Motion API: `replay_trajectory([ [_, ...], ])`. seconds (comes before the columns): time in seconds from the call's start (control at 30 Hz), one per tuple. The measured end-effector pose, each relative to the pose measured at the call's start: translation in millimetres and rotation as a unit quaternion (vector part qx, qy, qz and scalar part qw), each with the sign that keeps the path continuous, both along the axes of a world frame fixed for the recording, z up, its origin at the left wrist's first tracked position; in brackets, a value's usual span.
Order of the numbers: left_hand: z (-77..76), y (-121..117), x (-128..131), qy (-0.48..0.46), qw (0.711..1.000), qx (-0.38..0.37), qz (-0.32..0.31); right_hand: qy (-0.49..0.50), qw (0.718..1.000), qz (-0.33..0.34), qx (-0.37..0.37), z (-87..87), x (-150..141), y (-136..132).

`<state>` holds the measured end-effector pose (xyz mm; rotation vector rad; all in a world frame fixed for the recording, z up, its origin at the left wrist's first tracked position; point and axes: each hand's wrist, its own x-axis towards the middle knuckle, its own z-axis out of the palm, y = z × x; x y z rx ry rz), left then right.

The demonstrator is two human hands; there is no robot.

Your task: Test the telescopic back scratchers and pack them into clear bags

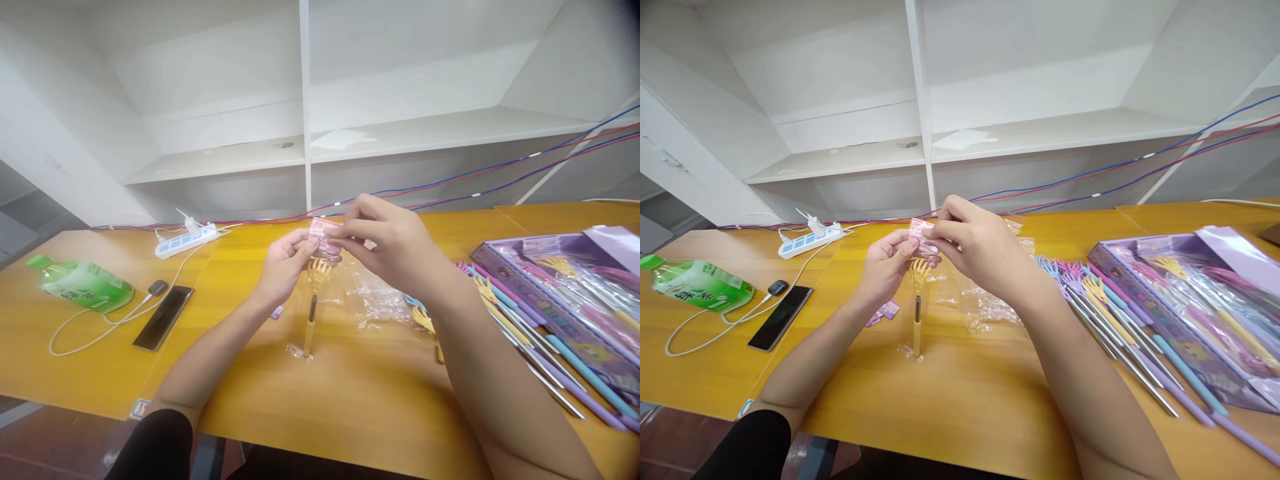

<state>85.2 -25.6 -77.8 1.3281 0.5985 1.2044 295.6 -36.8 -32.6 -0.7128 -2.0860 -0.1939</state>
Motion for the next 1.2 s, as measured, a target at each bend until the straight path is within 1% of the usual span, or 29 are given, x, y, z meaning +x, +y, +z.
replay_trajectory([
  [0.1, -1.2, -0.4, 1.3, -0.007, 1.0, 0.009, -0.002, -0.023, 1.0, -0.004, 0.006, -0.3, 1.5, 0.0],
  [0.2, -1.8, 0.4, 1.6, -0.006, 1.0, 0.02, 0.005, -0.062, 0.998, -0.023, -0.007, 2.5, 1.9, -4.3],
  [0.27, -1.2, 0.7, 1.2, -0.009, 0.999, 0.028, 0.012, -0.073, 0.997, -0.021, -0.013, 4.0, 1.3, -6.4],
  [0.37, 1.1, -0.2, 0.7, -0.019, 0.999, 0.029, 0.013, -0.05, 0.999, -0.006, -0.005, 3.4, -0.6, -5.3],
  [0.53, 4.8, -2.1, 1.5, -0.023, 0.999, 0.023, 0.029, -0.017, 0.999, 0.023, 0.016, -4.1, -8.6, 0.8],
  [0.63, 3.9, -0.9, 1.3, -0.024, 0.998, 0.019, 0.054, -0.009, 1.0, 0.013, 0.013, -8.5, -16.9, 1.1],
  [0.7, 2.7, 0.1, 0.4, -0.015, 0.997, 0.017, 0.069, 0.017, 0.999, -0.026, -0.02, -10.5, -22.2, 0.1],
  [0.8, 1.6, 0.3, -1.2, -0.005, 0.997, 0.024, 0.08, 0.087, 0.986, -0.077, -0.117, -11.4, -27.0, -1.5],
  [0.87, 1.4, 0.1, -1.9, 0.003, 0.996, 0.027, 0.088, 0.104, 0.973, -0.079, -0.189, -10.9, -28.1, -2.4],
  [0.93, 1.5, 0.0, -2.1, 0.013, 0.995, 0.031, 0.093, 0.094, 0.965, -0.069, -0.235, -10.2, -28.3, -3.0],
  [1.07, 3.0, 0.3, -1.9, 0.022, 0.994, 0.047, 0.092, 0.086, 0.961, -0.059, -0.255, -7.6, -24.8, -2.4],
  [1.2, 3.0, 2.7, -4.2, 0.053, 0.992, 0.059, 0.097, 0.071, 0.962, -0.056, -0.259, 0.4, -10.7, -0.3],
])
